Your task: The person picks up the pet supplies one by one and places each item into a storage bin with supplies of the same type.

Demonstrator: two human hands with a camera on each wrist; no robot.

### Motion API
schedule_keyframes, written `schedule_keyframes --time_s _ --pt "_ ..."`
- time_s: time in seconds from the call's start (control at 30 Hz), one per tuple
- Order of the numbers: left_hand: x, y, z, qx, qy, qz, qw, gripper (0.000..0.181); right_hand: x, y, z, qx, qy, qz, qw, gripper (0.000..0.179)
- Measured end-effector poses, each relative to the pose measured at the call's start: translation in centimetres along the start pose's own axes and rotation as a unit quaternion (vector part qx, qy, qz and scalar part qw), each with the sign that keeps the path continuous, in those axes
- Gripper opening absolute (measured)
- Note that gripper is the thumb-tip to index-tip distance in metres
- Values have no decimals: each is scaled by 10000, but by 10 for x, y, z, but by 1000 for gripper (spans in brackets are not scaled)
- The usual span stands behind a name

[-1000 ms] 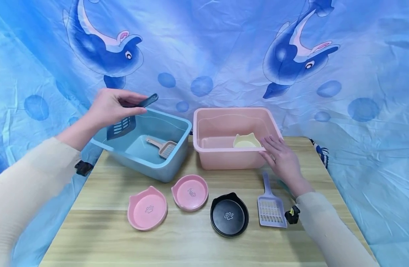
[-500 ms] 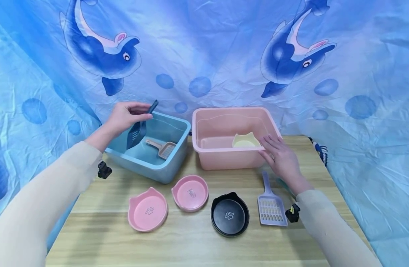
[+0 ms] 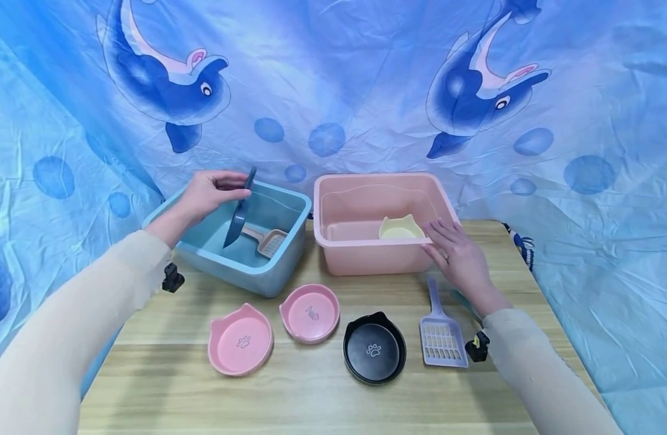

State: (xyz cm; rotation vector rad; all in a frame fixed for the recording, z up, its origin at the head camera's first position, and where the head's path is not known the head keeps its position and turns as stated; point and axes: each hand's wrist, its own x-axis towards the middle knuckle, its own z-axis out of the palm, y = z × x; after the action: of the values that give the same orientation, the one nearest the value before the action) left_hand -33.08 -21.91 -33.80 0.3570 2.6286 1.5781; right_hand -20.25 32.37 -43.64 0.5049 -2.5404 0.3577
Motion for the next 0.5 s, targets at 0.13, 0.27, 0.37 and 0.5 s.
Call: schedule_keyframes --time_s 0.13,0.27,0.37,0.5 --pt "1 -3 1 22 -52 -100 9999 52 0 1 0 -37 -5 -19 10000 59" --pt "1 -6 1 -32 -247 -24 9997 51 0 2 0 -27 -7 -17 10000 59" --pt "-2 -6 -1 -139 -453 -8 9989 53 0 2 1 -16 -13 -5 10000 59" --pt "-5 -3 -5 -178 -570 -92 9982 58 1 2 0 4 13 -27 10000 58"
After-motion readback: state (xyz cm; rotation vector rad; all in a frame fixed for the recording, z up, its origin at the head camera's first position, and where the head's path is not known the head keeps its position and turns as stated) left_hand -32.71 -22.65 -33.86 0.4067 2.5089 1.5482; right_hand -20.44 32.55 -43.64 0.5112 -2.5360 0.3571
